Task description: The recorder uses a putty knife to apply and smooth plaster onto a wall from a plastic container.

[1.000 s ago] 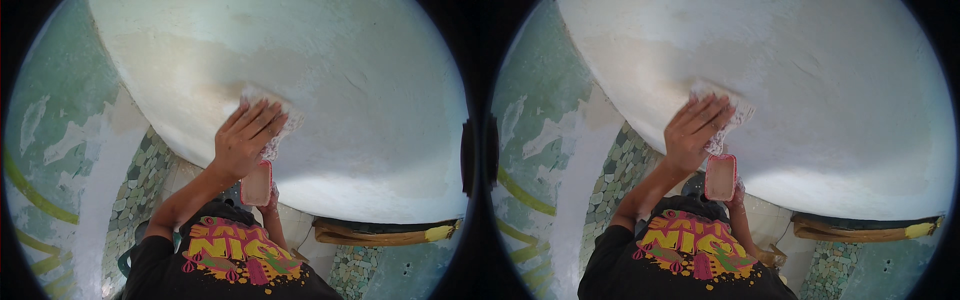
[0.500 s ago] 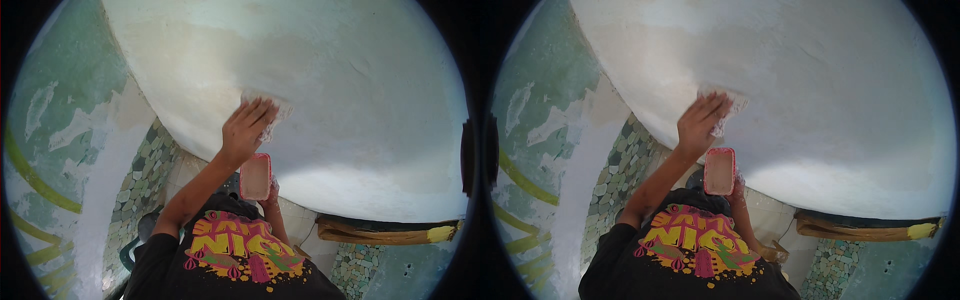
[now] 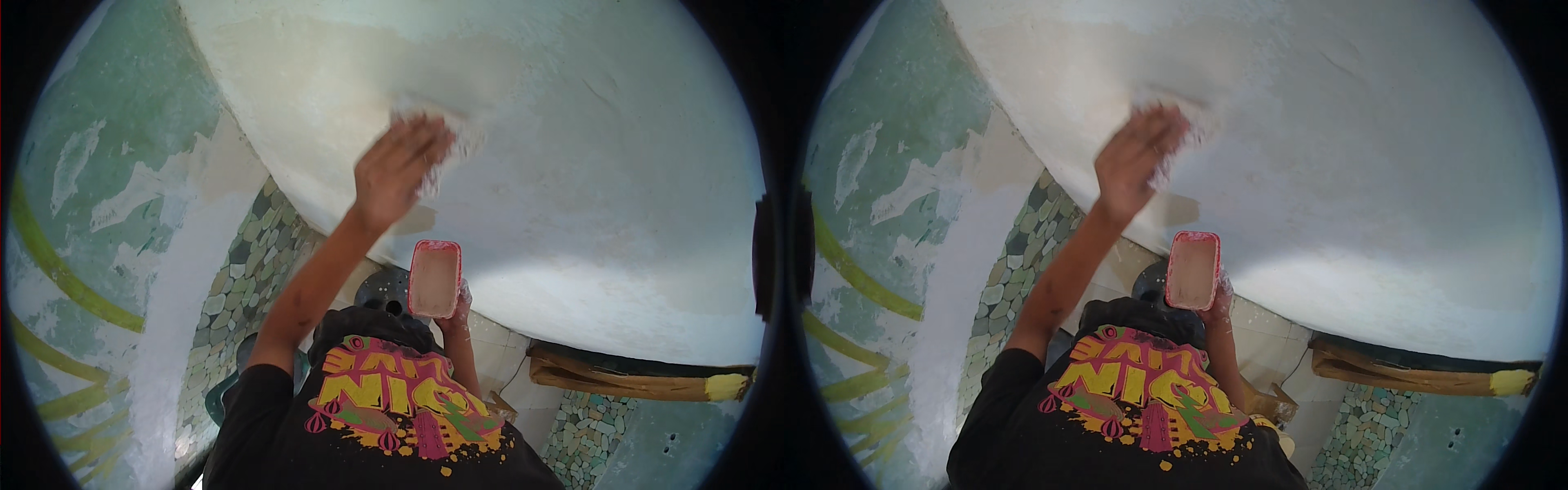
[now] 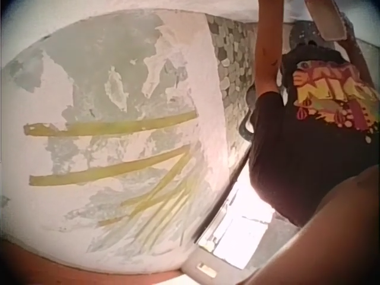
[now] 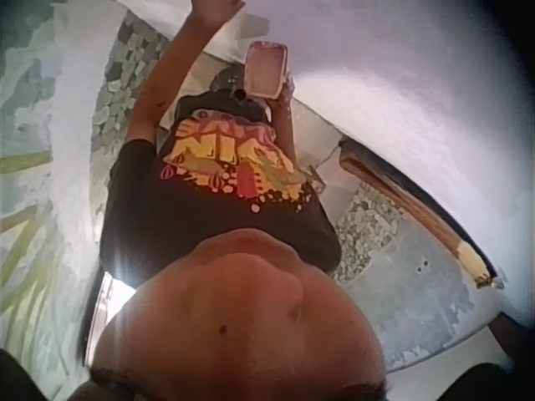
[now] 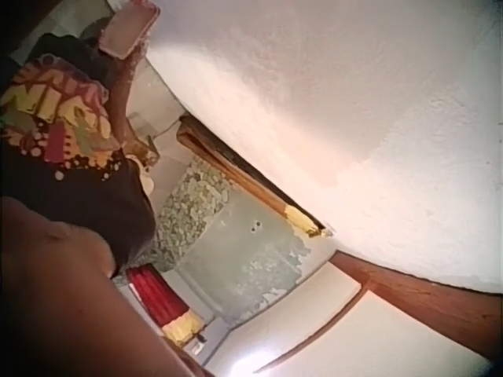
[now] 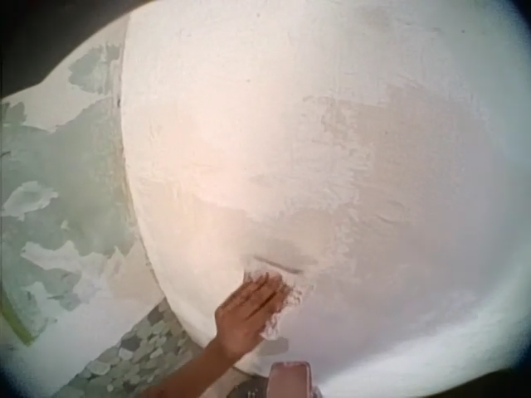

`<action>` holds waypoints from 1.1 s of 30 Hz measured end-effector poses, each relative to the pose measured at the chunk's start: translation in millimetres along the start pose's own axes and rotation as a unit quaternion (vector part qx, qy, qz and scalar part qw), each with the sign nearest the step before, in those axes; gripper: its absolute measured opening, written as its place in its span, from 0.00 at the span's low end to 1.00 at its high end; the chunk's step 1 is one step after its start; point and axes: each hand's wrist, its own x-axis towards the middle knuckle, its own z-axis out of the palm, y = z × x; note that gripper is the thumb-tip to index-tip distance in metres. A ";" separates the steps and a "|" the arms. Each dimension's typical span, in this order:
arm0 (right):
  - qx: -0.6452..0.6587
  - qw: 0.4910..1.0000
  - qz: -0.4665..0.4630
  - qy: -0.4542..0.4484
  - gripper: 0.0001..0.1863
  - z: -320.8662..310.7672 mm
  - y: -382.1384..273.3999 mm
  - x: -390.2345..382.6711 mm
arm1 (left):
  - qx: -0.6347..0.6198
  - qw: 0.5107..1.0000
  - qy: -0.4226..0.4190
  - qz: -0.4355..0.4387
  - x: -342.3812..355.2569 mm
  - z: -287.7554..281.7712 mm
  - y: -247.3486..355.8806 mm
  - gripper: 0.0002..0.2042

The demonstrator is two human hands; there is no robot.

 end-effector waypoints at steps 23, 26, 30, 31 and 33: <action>-0.055 0.998 -0.010 0.014 0.32 16.6 13.3 -4.9 | 0.026 0.993 -0.052 -0.105 -29.6 0.7 -20.5 0.30; -0.037 0.999 0.006 -0.009 0.31 17.7 10.6 -7.2 | 0.019 0.983 -0.142 -0.116 -34.2 -1.8 0.9 0.29; -0.021 1.000 -0.007 0.019 0.31 6.5 11.7 -14.0 | 0.012 0.999 0.021 -0.040 6.9 -1.6 20.5 0.25; -0.006 1.000 -0.016 0.004 0.32 2.5 12.6 -14.3 | 0.015 0.998 0.060 -0.016 16.3 0.8 21.4 0.24; -0.010 1.000 -0.020 0.005 0.32 -5.9 13.6 -16.1 | 0.004 0.997 0.071 0.000 31.2 11.7 27.0 0.23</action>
